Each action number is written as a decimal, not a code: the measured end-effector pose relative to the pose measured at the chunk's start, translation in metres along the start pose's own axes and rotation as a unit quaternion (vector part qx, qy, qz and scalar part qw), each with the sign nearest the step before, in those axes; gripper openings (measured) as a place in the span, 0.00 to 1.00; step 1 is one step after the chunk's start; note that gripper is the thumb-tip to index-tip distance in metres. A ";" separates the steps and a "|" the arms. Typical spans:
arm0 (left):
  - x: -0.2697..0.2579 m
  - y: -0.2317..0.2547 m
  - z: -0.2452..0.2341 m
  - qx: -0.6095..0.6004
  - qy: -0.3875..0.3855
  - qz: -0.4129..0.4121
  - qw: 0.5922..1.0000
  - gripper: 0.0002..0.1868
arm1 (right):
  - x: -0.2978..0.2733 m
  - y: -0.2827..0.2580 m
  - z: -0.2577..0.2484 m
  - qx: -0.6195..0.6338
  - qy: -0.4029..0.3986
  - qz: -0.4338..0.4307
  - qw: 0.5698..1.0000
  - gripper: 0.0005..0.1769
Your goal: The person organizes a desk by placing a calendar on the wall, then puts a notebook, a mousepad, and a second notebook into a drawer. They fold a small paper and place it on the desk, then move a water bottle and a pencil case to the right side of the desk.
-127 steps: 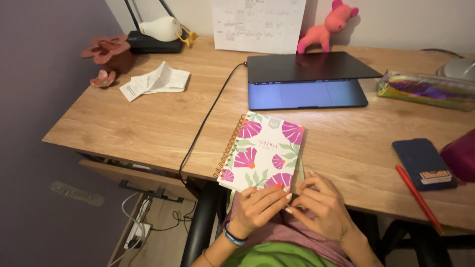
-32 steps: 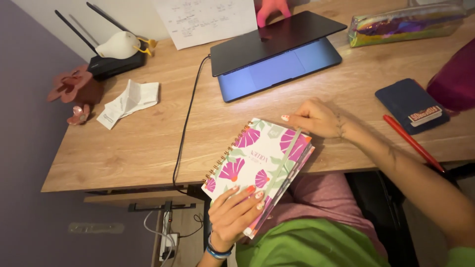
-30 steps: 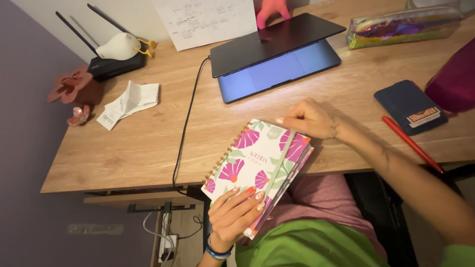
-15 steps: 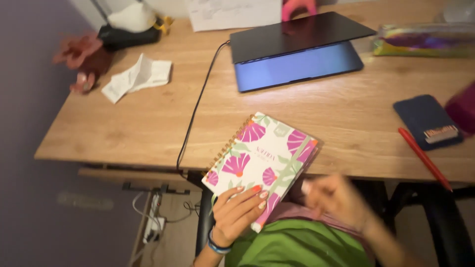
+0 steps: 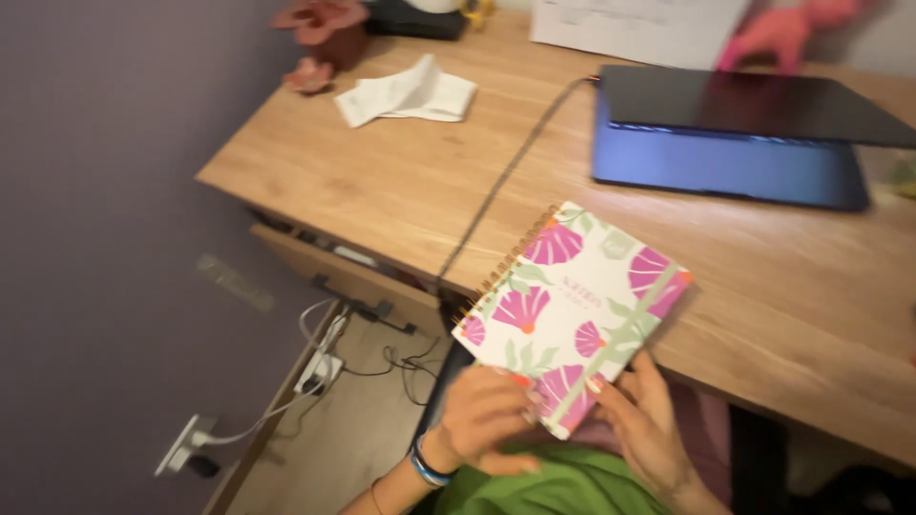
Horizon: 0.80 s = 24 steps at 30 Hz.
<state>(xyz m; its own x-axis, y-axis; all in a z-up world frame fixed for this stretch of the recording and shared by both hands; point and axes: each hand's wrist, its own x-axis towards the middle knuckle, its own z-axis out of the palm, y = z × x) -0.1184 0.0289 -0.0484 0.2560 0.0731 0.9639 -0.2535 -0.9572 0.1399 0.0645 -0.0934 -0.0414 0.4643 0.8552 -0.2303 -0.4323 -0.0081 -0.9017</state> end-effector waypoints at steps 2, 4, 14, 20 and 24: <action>-0.008 -0.009 -0.017 0.014 0.031 -0.024 0.999 0.20 | 0.002 -0.006 0.010 -0.009 -0.011 0.005 1.000 0.36; -0.001 -0.012 -0.034 0.123 0.206 -0.249 0.938 0.14 | 0.004 -0.013 0.020 0.019 -0.070 -0.006 0.997 0.45; -0.154 -0.139 -0.110 0.368 -0.073 -0.456 0.807 0.17 | 0.026 0.000 0.086 0.010 -0.138 0.051 0.989 0.41; -0.208 -0.145 -0.116 0.435 -0.270 -0.441 0.737 0.24 | 0.034 0.021 0.092 -0.008 -0.209 0.061 0.976 0.40; -0.179 -0.109 -0.141 0.328 -0.234 -0.480 0.779 0.33 | 0.036 0.016 0.104 -0.005 -0.183 0.070 0.981 0.38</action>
<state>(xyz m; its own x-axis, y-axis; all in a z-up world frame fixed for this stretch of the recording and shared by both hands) -0.2681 0.1595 -0.2043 0.3856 0.8801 0.2772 0.7568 -0.4735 0.4506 -0.0060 -0.0093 -0.0258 0.0918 0.9742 -0.2063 -0.4625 -0.1418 -0.8752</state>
